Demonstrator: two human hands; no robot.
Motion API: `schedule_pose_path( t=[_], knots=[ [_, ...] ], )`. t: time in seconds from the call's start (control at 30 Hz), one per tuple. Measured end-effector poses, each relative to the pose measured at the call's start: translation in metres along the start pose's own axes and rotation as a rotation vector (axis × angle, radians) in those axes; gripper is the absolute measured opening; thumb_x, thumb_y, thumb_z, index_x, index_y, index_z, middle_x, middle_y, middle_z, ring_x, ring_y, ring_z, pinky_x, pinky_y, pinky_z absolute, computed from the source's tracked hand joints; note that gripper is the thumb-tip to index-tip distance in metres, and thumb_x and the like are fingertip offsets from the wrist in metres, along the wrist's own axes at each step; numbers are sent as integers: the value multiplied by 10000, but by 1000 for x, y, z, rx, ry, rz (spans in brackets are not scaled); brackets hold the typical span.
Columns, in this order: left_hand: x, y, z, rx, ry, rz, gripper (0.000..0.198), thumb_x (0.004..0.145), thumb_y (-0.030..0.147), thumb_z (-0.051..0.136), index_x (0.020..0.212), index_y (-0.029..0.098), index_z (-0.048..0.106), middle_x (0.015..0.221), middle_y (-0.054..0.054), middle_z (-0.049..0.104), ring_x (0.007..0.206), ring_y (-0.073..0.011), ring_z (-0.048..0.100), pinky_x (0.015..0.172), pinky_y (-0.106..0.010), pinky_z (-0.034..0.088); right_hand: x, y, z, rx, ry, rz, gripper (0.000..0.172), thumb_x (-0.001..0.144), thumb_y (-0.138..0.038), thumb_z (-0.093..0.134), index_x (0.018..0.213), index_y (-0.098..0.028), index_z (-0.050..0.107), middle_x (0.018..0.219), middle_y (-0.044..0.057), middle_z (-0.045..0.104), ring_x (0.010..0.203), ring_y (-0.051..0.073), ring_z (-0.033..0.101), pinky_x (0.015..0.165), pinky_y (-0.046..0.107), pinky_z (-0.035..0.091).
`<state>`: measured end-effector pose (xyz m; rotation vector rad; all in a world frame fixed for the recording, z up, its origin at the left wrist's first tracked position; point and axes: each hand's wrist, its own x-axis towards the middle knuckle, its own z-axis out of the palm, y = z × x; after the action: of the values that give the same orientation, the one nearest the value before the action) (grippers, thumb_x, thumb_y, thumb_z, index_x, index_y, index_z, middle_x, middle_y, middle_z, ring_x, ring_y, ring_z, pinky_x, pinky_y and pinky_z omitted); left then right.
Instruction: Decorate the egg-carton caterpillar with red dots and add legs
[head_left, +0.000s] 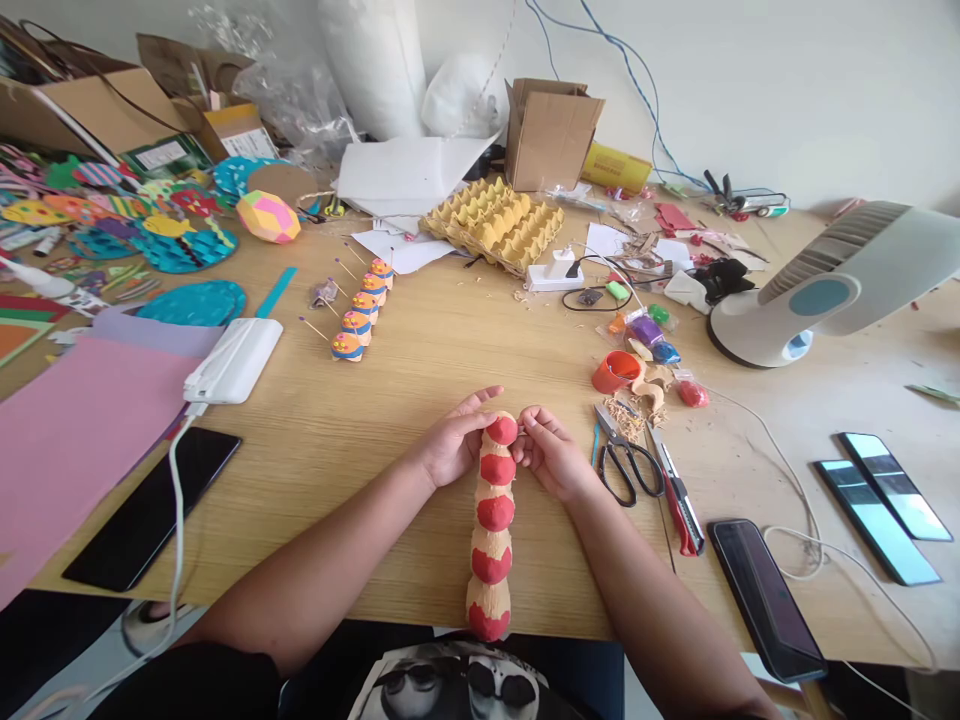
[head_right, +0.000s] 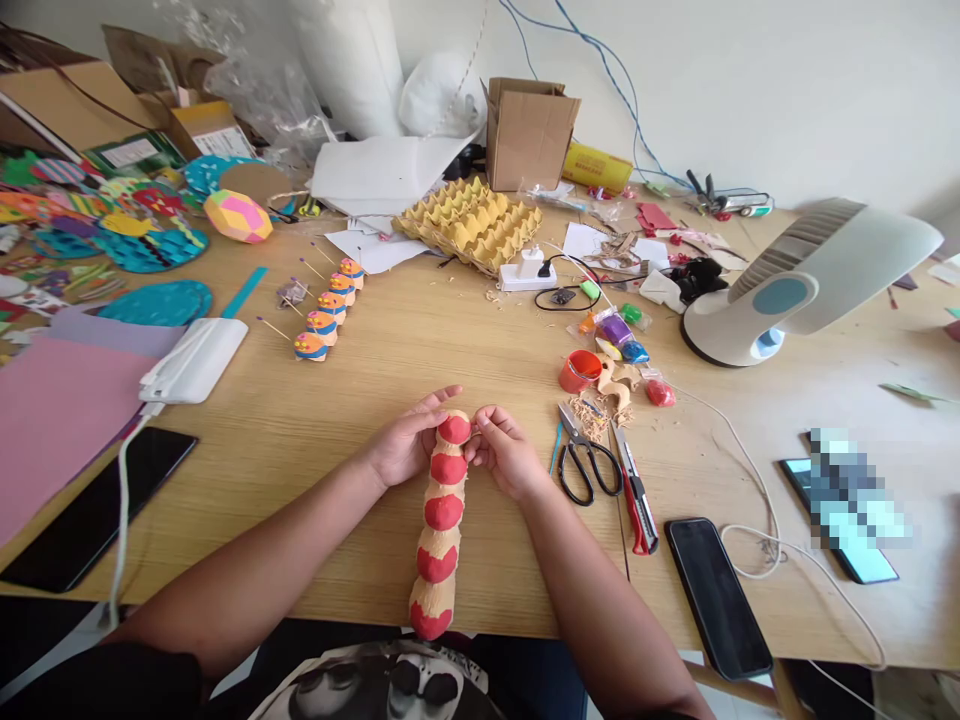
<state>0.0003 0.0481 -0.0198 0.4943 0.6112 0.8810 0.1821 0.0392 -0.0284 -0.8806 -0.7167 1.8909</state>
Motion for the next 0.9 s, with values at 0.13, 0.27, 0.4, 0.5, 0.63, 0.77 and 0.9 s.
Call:
schedule_pose_path(
  t=[0.13,0.27,0.4,0.5,0.63,0.77,0.9],
  knots=[
    [1,0,-2,0,-26,-19,631,855,216,704,1407,247,400,915,-57,745,774,-228,731,749,-378,562,0,2,1,-4,-2,5,388,770,-473,841,845,-201,574,664,-48,629,513,78,610,452,150,441],
    [1,2,-3,9,-53,-31,691,851,208,694,1448,253,350,898,-50,742,739,-235,728,748,-399,561,1,3,0,-19,-1,3,392,775,-481,834,858,-201,573,650,-49,628,510,79,608,454,149,443],
    [0,3,-3,21,-92,-36,746,852,219,696,1483,273,302,876,-37,735,731,-247,732,755,-413,556,2,4,1,-25,-3,0,397,768,-480,838,859,-203,567,655,-53,622,513,75,605,457,148,440],
    [0,2,-5,13,-92,-32,789,841,215,721,1497,290,290,841,-13,723,717,-236,726,753,-402,551,2,4,1,-23,0,-2,393,768,-473,839,860,-202,571,670,-51,622,517,74,605,458,150,442],
    [1,1,-7,6,-55,-26,736,839,235,754,1460,270,360,864,-21,729,742,-220,722,769,-383,547,2,3,0,1,9,-5,382,770,-464,840,860,-198,581,692,-45,629,519,75,608,455,153,448],
    [1,2,-5,0,-26,-24,596,879,315,722,1397,229,440,848,-30,724,735,-210,714,738,-355,547,1,1,0,6,19,-3,381,769,-467,841,856,-202,580,684,-44,628,524,78,608,460,152,450],
    [0,5,-3,20,16,-6,552,879,318,699,1362,200,460,846,-49,728,728,-210,707,725,-347,547,0,0,0,-2,26,-9,388,770,-475,838,853,-206,572,669,-46,622,523,77,602,464,150,443]
  ],
)
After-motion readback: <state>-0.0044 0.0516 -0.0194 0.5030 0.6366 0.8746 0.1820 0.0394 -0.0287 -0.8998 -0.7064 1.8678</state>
